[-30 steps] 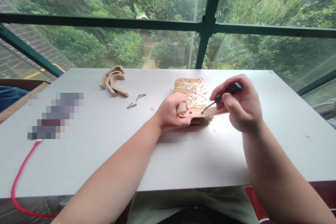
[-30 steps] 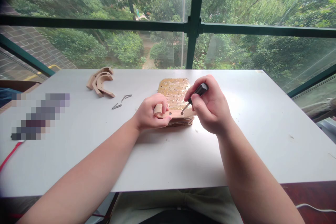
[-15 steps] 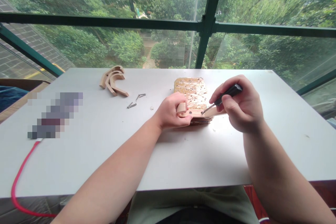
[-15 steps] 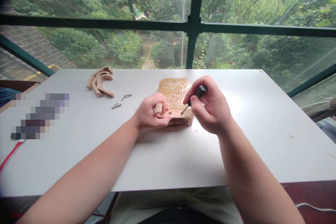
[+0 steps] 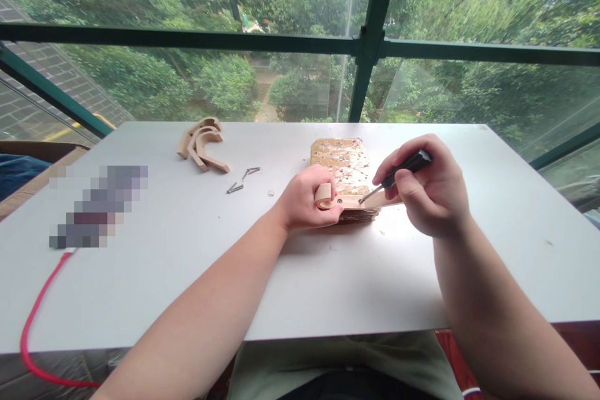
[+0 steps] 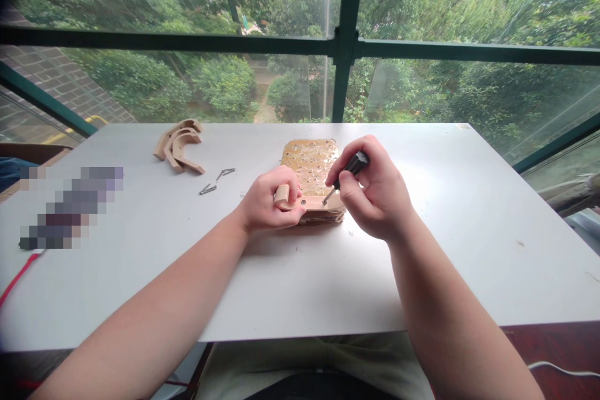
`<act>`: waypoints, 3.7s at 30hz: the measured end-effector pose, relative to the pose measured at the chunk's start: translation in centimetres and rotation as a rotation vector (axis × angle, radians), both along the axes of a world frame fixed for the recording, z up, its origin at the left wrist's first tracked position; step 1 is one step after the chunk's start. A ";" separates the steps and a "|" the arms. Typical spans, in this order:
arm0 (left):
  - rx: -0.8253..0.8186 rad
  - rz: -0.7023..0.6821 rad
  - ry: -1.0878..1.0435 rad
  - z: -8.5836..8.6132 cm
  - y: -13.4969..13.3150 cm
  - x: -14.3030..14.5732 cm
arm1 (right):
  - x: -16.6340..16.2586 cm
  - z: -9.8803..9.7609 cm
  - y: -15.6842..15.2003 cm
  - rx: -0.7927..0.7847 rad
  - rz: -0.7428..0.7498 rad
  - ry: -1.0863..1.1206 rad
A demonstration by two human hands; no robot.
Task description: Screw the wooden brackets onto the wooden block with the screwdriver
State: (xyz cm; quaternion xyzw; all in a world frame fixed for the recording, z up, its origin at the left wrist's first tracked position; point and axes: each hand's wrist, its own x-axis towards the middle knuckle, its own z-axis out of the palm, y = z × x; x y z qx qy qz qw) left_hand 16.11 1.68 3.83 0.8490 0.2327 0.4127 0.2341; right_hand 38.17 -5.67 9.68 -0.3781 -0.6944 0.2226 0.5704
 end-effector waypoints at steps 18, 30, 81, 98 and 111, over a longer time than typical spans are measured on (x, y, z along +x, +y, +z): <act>0.012 0.030 0.029 0.0 0.1 0.0 | 0.3 0.0 0.2 0.087 -0.079 -0.134; 0.014 0.044 0.023 0.0 0.0 0.1 | 0.4 -0.1 0.3 0.116 -0.152 -0.160; -0.015 0.055 0.024 0.0 -0.1 0.1 | 0.2 -0.7 1.1 -0.089 0.054 0.079; -0.041 0.046 0.023 0.1 -0.2 0.1 | 0.0 -0.7 1.2 -0.099 0.038 0.104; -0.029 0.049 0.023 0.0 -0.2 0.1 | -0.1 -0.8 1.1 -0.114 -0.017 0.121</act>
